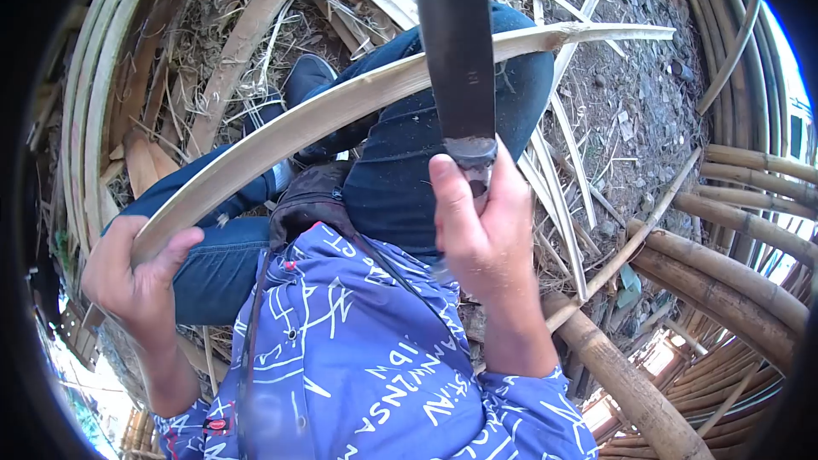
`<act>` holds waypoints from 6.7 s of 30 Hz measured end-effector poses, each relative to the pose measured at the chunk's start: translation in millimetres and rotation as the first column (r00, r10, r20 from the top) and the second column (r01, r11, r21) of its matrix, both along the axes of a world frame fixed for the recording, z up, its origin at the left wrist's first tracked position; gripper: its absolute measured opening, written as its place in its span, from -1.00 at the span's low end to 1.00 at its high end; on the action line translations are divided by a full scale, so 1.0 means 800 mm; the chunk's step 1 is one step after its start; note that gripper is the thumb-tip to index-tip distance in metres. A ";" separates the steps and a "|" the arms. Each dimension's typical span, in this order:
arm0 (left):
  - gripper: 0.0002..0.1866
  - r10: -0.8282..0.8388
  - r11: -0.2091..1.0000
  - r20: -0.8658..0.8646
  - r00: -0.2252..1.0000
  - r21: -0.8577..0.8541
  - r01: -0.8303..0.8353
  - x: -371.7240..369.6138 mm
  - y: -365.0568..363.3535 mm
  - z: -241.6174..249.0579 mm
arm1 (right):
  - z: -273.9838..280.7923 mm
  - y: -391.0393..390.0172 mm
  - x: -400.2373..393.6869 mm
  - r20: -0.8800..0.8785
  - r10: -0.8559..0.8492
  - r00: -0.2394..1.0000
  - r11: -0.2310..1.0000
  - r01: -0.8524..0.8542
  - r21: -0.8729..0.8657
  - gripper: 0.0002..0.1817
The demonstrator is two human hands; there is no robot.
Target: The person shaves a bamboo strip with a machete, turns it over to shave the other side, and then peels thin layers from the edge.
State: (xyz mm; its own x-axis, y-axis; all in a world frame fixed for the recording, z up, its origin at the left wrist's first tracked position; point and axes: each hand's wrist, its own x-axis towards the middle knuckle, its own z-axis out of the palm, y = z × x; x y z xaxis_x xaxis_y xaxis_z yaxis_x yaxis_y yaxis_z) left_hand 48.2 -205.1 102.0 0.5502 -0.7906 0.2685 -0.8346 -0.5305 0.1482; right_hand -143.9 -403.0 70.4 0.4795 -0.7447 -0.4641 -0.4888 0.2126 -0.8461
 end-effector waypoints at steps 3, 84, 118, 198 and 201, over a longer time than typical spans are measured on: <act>-0.50 -0.011 1.000 -0.005 1.000 -0.010 0.011 0.001 -0.004 0.006 | -0.013 0.019 -0.002 0.094 0.179 0.979 0.982 -0.172 -0.071 -0.73; -0.62 -0.099 0.994 0.074 0.992 -0.043 0.102 -0.031 -0.046 0.031 | 0.009 0.018 -0.034 0.110 0.012 0.994 1.000 -0.014 0.020 -0.65; -0.62 -0.079 0.997 0.084 0.993 -0.016 0.080 -0.031 -0.046 0.026 | 0.013 0.024 -0.027 0.112 0.123 0.986 0.992 -0.123 -0.004 -0.63; -0.66 -0.128 0.988 -0.016 0.992 -0.088 0.126 -0.021 -0.035 0.012 | -0.009 0.031 0.002 0.267 0.052 0.962 0.997 -0.063 0.033 -0.70; -0.73 -0.086 0.996 -0.133 0.987 -0.010 0.085 -0.027 -0.033 0.024 | -0.014 0.030 0.024 0.425 -0.104 0.899 0.993 0.068 0.098 -0.80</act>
State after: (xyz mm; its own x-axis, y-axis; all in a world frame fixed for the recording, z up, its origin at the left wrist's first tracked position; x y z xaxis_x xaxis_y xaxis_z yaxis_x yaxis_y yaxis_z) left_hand 26.9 -231.9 121.2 0.5119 -0.8352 0.2010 -0.8495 -0.4574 0.2629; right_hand -124.7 -378.9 59.1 0.5811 -0.7615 -0.2871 -0.0599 0.3119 -0.9482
